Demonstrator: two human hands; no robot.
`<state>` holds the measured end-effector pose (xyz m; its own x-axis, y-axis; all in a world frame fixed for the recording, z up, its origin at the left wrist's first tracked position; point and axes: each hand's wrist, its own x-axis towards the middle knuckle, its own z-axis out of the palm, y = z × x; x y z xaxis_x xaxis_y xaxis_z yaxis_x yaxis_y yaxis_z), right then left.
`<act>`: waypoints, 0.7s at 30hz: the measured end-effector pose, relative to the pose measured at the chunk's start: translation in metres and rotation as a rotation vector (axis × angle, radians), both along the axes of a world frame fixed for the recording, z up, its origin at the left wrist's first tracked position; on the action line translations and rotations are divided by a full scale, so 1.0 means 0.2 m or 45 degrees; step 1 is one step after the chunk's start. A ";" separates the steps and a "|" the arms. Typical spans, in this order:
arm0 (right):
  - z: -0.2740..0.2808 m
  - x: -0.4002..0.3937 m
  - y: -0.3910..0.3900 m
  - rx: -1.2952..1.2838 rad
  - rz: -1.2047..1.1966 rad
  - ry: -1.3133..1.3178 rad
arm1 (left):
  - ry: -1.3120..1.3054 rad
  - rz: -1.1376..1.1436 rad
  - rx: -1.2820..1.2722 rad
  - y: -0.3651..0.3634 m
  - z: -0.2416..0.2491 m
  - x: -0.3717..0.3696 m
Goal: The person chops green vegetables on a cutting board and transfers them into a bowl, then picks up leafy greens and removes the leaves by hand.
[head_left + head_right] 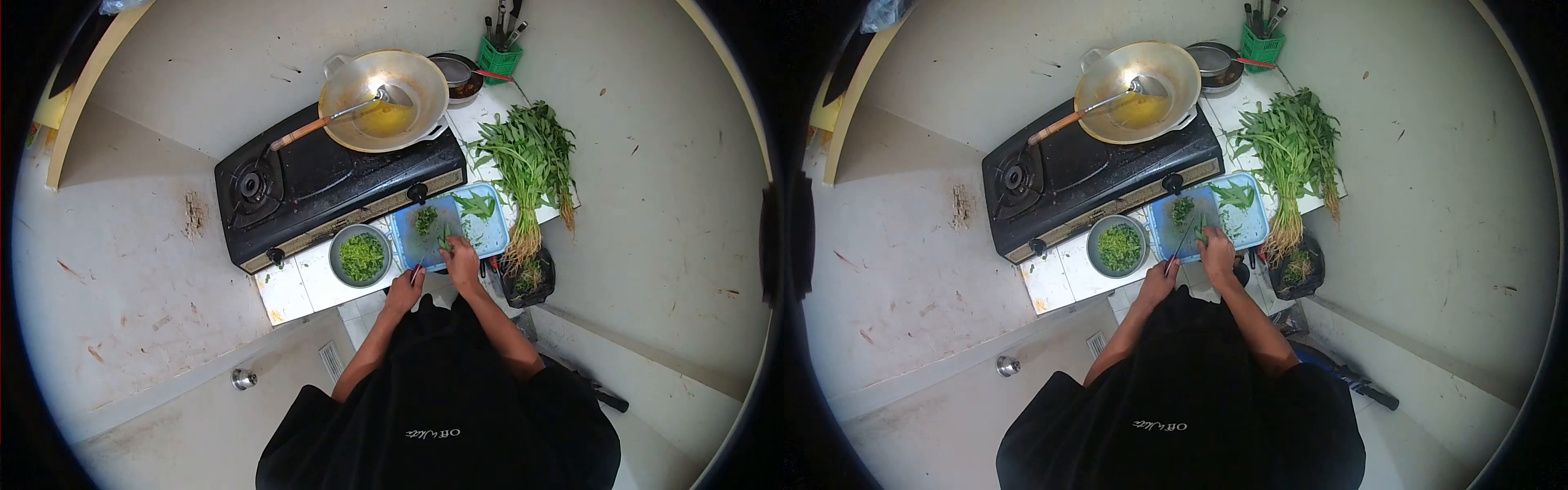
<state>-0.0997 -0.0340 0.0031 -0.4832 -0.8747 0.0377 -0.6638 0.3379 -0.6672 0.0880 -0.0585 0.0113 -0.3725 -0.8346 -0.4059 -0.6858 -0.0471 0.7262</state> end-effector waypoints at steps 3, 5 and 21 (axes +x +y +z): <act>0.00 0.00 -0.01 0.023 0.029 0.046 | 0.003 0.003 -0.008 0.00 0.00 0.00; 0.00 0.00 -0.01 0.022 0.035 0.069 | 0.005 0.004 -0.017 -0.01 -0.03 0.01; -0.03 -0.02 0.01 -0.072 -0.102 -0.171 | -0.009 -0.013 0.003 -0.02 0.00 0.00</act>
<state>-0.1038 -0.0328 -0.0032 -0.5551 -0.8316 0.0159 -0.5398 0.3456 -0.7676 0.0871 -0.0619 0.0116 -0.3780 -0.8297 -0.4108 -0.6916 -0.0419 0.7211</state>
